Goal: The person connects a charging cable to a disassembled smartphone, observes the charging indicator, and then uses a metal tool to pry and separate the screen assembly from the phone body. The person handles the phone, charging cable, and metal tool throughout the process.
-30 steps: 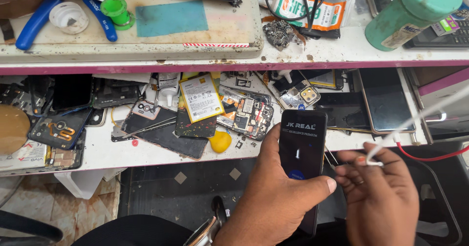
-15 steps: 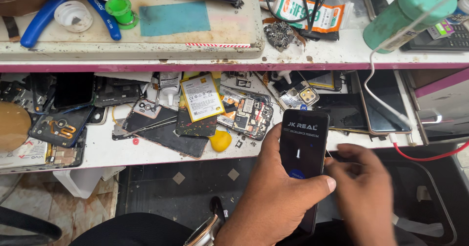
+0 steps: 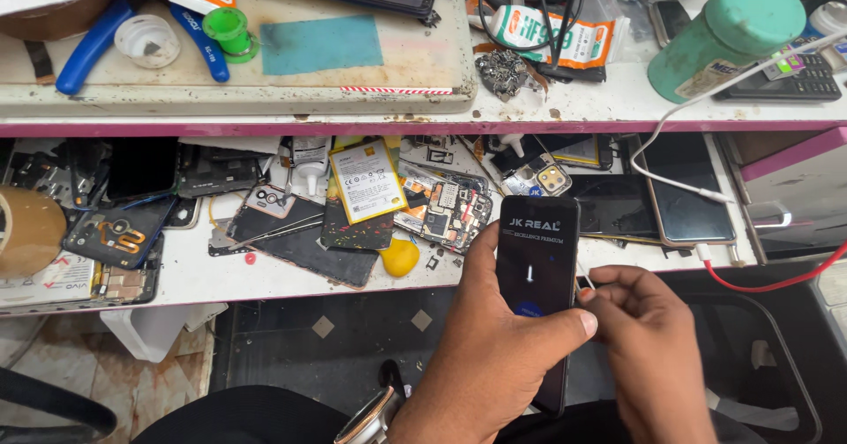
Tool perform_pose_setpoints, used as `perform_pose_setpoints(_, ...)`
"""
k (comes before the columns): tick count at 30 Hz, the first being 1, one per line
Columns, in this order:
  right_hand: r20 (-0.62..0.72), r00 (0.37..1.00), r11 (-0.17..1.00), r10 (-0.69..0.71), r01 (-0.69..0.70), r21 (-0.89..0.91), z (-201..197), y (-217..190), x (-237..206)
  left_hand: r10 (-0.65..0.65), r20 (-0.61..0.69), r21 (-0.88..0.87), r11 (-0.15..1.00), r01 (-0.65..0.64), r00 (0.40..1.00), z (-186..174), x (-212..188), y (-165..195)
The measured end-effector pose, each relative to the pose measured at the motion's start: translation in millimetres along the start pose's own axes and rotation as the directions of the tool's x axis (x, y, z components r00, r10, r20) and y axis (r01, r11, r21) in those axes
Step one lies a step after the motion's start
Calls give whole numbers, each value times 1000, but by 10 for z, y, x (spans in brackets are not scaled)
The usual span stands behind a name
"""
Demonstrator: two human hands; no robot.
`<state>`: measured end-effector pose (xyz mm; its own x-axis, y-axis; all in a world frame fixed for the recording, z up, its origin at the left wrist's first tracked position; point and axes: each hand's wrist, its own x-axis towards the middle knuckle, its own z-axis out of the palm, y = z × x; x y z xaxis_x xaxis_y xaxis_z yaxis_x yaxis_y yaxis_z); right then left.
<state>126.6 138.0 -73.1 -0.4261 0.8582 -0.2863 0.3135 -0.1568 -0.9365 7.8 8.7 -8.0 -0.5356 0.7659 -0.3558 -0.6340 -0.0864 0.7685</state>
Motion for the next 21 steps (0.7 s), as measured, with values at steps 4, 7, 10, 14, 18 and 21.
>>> perform_pose_setpoints(4,58,989,895,137,-148,422,-144,94,30,0,-41,61,998,2,999,7,-8,16)
perform_pose_setpoints(7,120,980,799,156,-197,568,-197,110,35,-26,-27,16,1000,26,999,5,8,31)
perform_pose_setpoints(10,185,970,693,158,-242,679,-183,56,-2,-49,-2,-44,998,48,999,5,17,34)
perform_pose_setpoints(14,360,927,421,-105,-287,861,-102,-46,-107,3,31,-63,998,-1,1000,5,26,16)
perform_pose_setpoints(18,378,898,414,-226,-263,871,-43,-94,-203,15,36,-33,999,-14,999,-6,29,-4)
perform_pose_setpoints(21,376,888,467,-265,-222,856,-22,-72,-230,-29,32,-11,999,30,999,-10,25,-13)
